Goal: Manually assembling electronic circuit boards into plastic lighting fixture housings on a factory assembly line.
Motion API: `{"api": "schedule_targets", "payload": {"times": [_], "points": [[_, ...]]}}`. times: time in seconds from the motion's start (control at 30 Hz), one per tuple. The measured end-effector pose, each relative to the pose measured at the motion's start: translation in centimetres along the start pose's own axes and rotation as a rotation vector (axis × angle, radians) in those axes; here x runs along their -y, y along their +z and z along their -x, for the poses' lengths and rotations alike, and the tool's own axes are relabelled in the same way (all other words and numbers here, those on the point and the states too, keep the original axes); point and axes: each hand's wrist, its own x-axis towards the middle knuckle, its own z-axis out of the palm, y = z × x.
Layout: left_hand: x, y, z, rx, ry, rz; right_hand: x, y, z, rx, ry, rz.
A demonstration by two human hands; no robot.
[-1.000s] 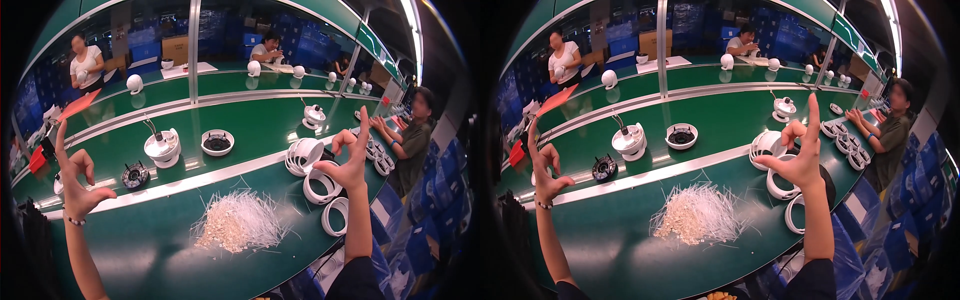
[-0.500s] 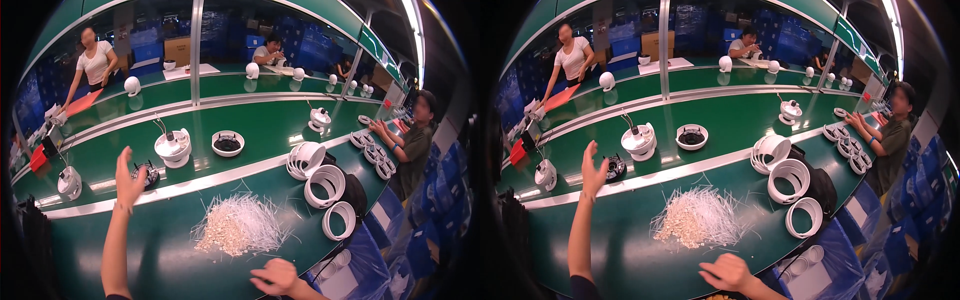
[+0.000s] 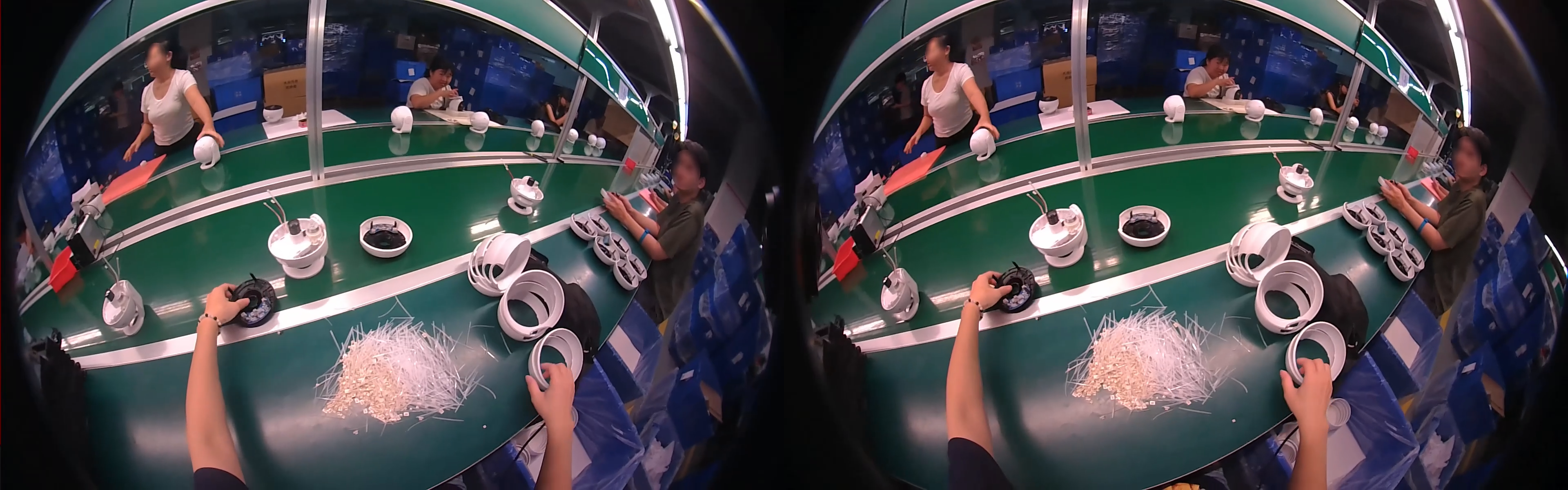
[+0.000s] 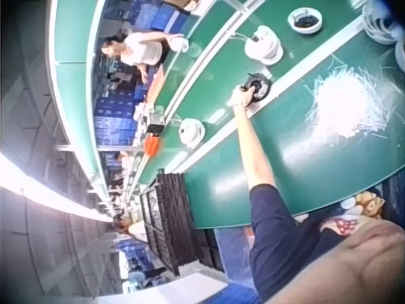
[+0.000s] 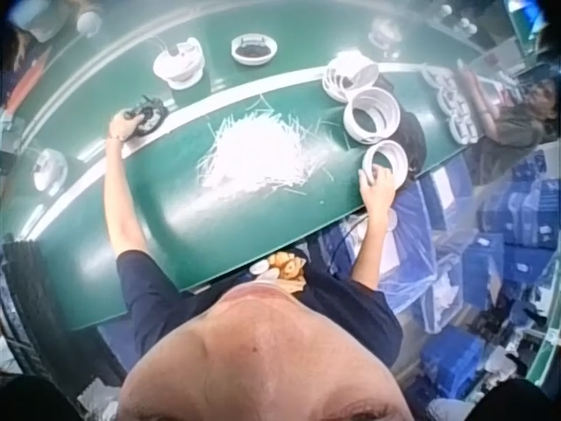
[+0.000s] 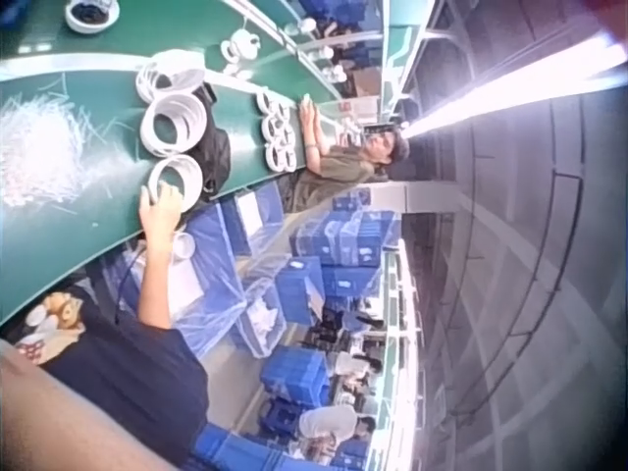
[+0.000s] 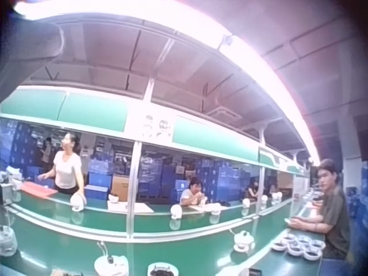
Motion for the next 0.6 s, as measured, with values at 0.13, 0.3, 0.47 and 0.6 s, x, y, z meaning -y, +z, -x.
{"api": "schedule_targets", "payload": {"times": [0.13, 0.3, 0.47, 0.6], "points": [[4.1, 0.4, -0.4, -0.024, -0.195, 0.59, -1.8, 1.9, 0.2, 0.106, -0.001, 0.053], [8.7, 0.1, 2.7, -0.372, 0.145, 0.836, -1.3, 1.6, 0.3, 0.068, -0.053, -0.004], [6.7, -0.4, 9.0, -0.367, 0.021, 0.895, -2.6, 1.2, 0.1, 0.072, -0.083, -0.15], [8.8, -2.1, 10.4, -0.408, 0.039, 0.878, -1.0, 0.4, -0.3, 0.004, -0.019, -0.061]]}}
